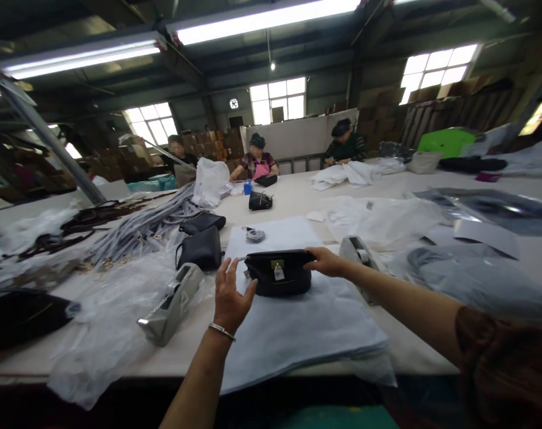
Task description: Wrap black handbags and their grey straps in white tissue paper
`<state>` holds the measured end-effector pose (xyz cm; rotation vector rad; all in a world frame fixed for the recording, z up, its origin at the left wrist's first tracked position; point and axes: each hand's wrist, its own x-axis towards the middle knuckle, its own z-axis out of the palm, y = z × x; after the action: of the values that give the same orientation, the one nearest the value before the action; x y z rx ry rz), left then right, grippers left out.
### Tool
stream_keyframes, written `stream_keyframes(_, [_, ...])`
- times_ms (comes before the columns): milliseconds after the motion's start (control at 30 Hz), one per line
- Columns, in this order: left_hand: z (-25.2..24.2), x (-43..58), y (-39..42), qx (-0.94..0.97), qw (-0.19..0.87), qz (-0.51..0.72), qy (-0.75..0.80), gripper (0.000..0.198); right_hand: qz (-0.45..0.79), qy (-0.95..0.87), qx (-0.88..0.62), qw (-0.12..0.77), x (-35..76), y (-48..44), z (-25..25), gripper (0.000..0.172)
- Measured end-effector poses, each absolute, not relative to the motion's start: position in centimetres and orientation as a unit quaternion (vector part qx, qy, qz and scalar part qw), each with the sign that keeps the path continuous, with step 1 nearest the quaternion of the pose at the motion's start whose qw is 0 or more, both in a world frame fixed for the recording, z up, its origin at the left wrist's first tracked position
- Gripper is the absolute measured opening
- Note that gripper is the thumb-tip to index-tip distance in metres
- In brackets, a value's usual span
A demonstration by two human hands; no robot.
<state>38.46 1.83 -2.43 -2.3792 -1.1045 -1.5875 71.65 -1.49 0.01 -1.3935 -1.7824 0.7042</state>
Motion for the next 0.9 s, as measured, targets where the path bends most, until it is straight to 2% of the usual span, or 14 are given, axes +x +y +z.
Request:
stream_keyframes(67, [-1.0, 38.9, 1.7, -0.805, 0.090, -0.467, -0.354, 0.077, 0.271, -0.713, -0.537, 0.362, 71.9, -1.4, 0.3, 0.019])
stream_keyframes(167, [0.0, 39.6, 1.6, -0.853, 0.124, -0.366, -0.350, 0.075, 0.304, -0.731, -0.518, 0.323, 72.5, -0.5, 1.2, 0.021])
stream_keyframes(233, [0.0, 40.1, 2.1, -0.869, 0.111, -0.326, -0.356, 0.070, 0.348, -0.735, -0.506, 0.287, 73.2, 0.8, 2.3, 0.028])
stream_keyframes(333, [-0.4, 41.1, 3.3, -0.870, 0.095, -0.318, -0.364, 0.068, 0.410, -0.729, -0.501, 0.221, 74.6, 3.6, 4.1, 0.047])
stream_keyframes(433, [-0.7, 41.8, 4.8, -0.866, 0.100, -0.337, -0.356, 0.067, 0.320, -0.732, -0.581, 0.155, 76.8, 7.3, 5.3, 0.049])
stream_keyframes(600, [-1.3, 42.4, 7.1, -0.858, 0.110, -0.376, -0.331, 0.064, 0.128, -0.668, -0.731, 0.061, 83.3, 13.6, 5.4, 0.021])
stream_keyframes(733, [-2.1, 42.8, 8.3, -0.850, 0.113, -0.409, -0.313, 0.071, 0.053, -0.613, -0.788, -0.022, 88.0, 18.0, 4.4, 0.023])
stream_keyframes(900, [-3.1, 43.0, 9.4, -0.829, 0.151, -0.445, -0.302, 0.081, -0.006, -0.565, -0.823, -0.054, 90.8, 23.4, 0.8, 0.029])
